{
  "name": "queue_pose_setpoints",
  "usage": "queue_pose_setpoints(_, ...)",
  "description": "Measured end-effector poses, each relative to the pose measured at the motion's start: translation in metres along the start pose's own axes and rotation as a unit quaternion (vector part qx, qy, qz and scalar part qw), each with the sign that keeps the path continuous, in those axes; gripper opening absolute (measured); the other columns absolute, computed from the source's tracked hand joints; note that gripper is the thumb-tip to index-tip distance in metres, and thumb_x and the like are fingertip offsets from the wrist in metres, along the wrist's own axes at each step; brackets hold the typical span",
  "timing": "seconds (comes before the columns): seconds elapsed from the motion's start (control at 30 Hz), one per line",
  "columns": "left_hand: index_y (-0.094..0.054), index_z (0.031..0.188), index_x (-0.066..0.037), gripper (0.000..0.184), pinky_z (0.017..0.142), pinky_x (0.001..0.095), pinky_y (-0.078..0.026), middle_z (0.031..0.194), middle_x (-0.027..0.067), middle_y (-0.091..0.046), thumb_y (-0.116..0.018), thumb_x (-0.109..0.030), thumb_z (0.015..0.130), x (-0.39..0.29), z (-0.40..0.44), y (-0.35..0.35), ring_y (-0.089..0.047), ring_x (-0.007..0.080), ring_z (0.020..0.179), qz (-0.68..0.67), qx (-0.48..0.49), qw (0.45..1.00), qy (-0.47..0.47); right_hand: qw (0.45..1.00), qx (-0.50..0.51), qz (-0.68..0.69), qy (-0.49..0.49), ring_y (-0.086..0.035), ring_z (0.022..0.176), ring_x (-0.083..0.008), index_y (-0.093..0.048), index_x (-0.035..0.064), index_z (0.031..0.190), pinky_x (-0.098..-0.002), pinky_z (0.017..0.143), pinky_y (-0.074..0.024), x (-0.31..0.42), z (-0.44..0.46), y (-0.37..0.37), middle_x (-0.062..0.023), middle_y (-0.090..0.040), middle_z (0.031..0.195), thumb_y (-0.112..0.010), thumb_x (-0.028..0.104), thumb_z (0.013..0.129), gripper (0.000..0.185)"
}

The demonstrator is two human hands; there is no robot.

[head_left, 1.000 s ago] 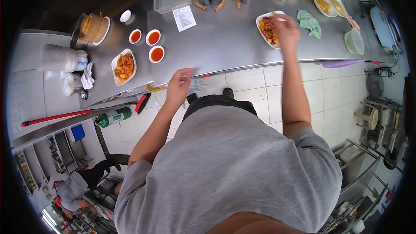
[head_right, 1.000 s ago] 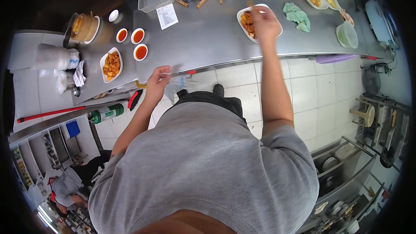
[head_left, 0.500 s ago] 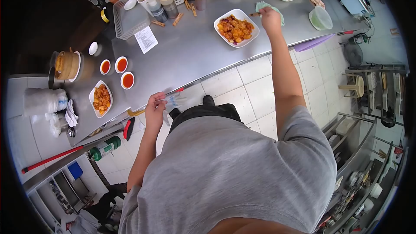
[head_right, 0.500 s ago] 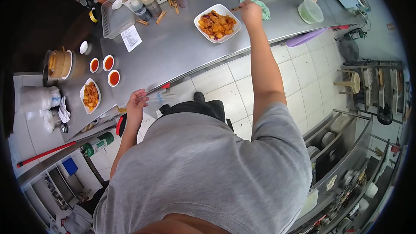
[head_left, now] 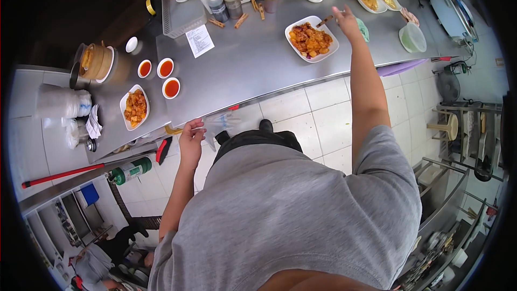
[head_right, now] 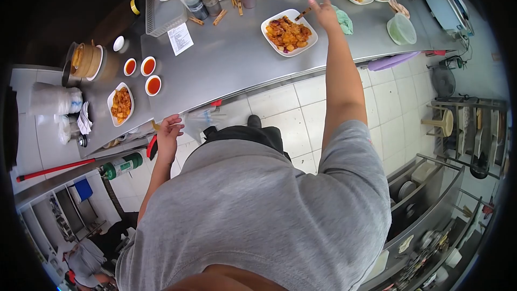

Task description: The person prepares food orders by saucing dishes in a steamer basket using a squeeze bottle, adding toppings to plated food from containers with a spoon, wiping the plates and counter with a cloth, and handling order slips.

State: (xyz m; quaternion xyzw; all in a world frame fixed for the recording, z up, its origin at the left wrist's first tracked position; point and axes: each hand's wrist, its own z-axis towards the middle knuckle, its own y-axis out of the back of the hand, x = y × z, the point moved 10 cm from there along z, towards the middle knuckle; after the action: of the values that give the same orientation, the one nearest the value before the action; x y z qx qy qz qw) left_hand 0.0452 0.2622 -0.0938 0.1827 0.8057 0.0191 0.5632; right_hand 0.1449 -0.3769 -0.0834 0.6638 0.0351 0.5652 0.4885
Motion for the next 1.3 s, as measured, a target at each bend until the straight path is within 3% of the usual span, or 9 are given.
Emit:
queue_pose_setpoints(0.07, -0.052, 0.115, -0.004, 0.031, 0.075, 0.0272, -0.047, 0.107, 0.0088, -0.056, -0.048, -0.005, 0.085, 0.005, -0.001, 0.001, -0.058, 0.0157, 0.090, -0.005, -0.003, 1.000, 0.004, 0.990, -0.013, 0.086, -0.113, -0.065, 0.085, -0.0271, -0.044, -0.0022, 0.127, -0.0362, 0.073, -0.0512, 0.006, -0.025, 0.026, -0.0201, -0.062, 0.101, -0.060, 0.060, 0.076, 0.082)
queue_pose_setpoints(0.3, -0.042, 0.124, -0.003, 0.040, 0.074, 0.0318, -0.050, 0.112, 0.0113, -0.051, -0.050, -0.009, 0.085, 0.021, 0.007, 0.039, -0.057, 0.0181, 0.090, -0.026, -0.080, 0.996, 0.021, 0.866, 0.367, 0.240, -0.240, -0.064, 0.067, -0.0200, -0.054, -0.0044, 0.102, -0.0303, 0.065, -0.0557, -0.028, -0.109, -0.037, -0.0138, -0.062, 0.083, -0.057, 0.018, 0.085, 0.028)
queue_pose_setpoints(0.5, -0.031, 0.131, -0.003, 0.050, 0.078, 0.0348, -0.050, 0.114, 0.0148, -0.050, -0.049, -0.008, 0.085, 0.092, 0.007, 0.214, -0.055, 0.0203, 0.095, -0.128, -0.396, 0.903, 0.103, 0.915, 0.210, 0.262, -0.222, -0.060, 0.061, -0.0198, -0.053, -0.0011, 0.081, -0.0309, 0.053, -0.0512, -0.054, -0.146, -0.043, -0.0085, -0.056, 0.072, -0.050, 0.007, 0.083, 0.009)
queue_pose_setpoints(0.57, -0.029, 0.132, 0.001, 0.052, 0.090, 0.0420, -0.044, 0.112, 0.0169, -0.052, -0.050, -0.006, 0.085, 0.165, 0.047, 0.313, -0.056, 0.0234, 0.093, 0.061, -0.475, 0.870, -0.113, 0.933, 0.191, 0.225, -0.204, -0.054, 0.051, -0.0178, -0.053, 0.0028, 0.067, -0.0315, 0.045, -0.0436, -0.037, -0.168, -0.029, -0.0069, -0.051, 0.057, -0.047, 0.009, 0.077, 0.013)
queue_pose_setpoints(0.63, -0.040, 0.125, 0.000, 0.040, 0.101, 0.0454, -0.035, 0.112, 0.0150, -0.057, -0.046, -0.007, 0.086, 0.126, 0.051, 0.308, -0.054, 0.0284, 0.103, -0.108, -0.454, 0.884, -0.017, 0.936, 0.177, 0.239, -0.191, -0.054, 0.049, -0.0188, -0.055, -0.0008, 0.070, -0.0323, 0.045, -0.0470, -0.012, -0.185, -0.030, -0.0090, -0.055, 0.061, -0.048, 0.006, 0.073, 0.011)
queue_pose_setpoints(0.77, -0.049, 0.109, 0.006, 0.032, 0.050, 0.0388, -0.053, 0.081, 0.0186, -0.062, -0.035, -0.013, 0.088, 0.180, 0.132, 0.304, -0.063, 0.0302, 0.064, -0.302, -0.257, 0.915, 0.069, 0.888, 0.269, 0.316, -0.199, -0.062, 0.051, -0.0259, -0.054, -0.0097, 0.087, -0.0330, 0.046, -0.0537, 0.121, -0.235, -0.073, -0.0184, -0.061, 0.070, -0.049, 0.001, 0.072, 0.019)
queue_pose_setpoints(1.0, -0.046, 0.108, 0.008, 0.027, 0.049, 0.0431, -0.056, 0.099, 0.0234, -0.056, -0.036, -0.001, 0.085, 0.155, 0.143, 0.349, -0.063, 0.0356, 0.069, -0.255, -0.268, 0.927, 0.065, 0.787, 0.470, 0.351, -0.192, -0.067, 0.074, -0.0314, -0.046, -0.0107, 0.108, -0.0340, 0.057, -0.0578, 0.307, -0.344, -0.273, -0.0234, -0.061, 0.093, -0.045, 0.003, 0.085, 0.027)
queue_pose_setpoints(1.2, -0.045, 0.116, 0.003, 0.032, 0.048, 0.0437, -0.055, 0.105, 0.0215, -0.056, -0.030, -0.008, 0.090, 0.183, 0.162, 0.459, -0.063, 0.0354, 0.072, -0.183, -0.199, 0.956, 0.117, 0.773, 0.519, 0.294, -0.215, -0.066, 0.063, -0.0250, -0.052, -0.0097, 0.100, -0.0290, 0.051, -0.0557, 0.384, -0.420, -0.446, -0.0191, -0.063, 0.078, -0.049, 0.005, 0.083, 0.022)
queue_pose_setpoints(1.3, -0.045, 0.115, 0.005, 0.033, 0.055, 0.0485, -0.053, 0.105, 0.0234, -0.056, -0.041, -0.012, 0.087, 0.177, 0.134, 0.503, -0.063, 0.0365, 0.077, -0.173, -0.280, 0.935, 0.131, 0.767, 0.519, 0.282, -0.251, -0.066, 0.069, -0.0251, -0.051, -0.0094, 0.100, -0.0303, 0.058, -0.0568, 0.389, -0.440, -0.494, -0.0203, -0.063, 0.081, -0.052, 0.007, 0.084, 0.023)
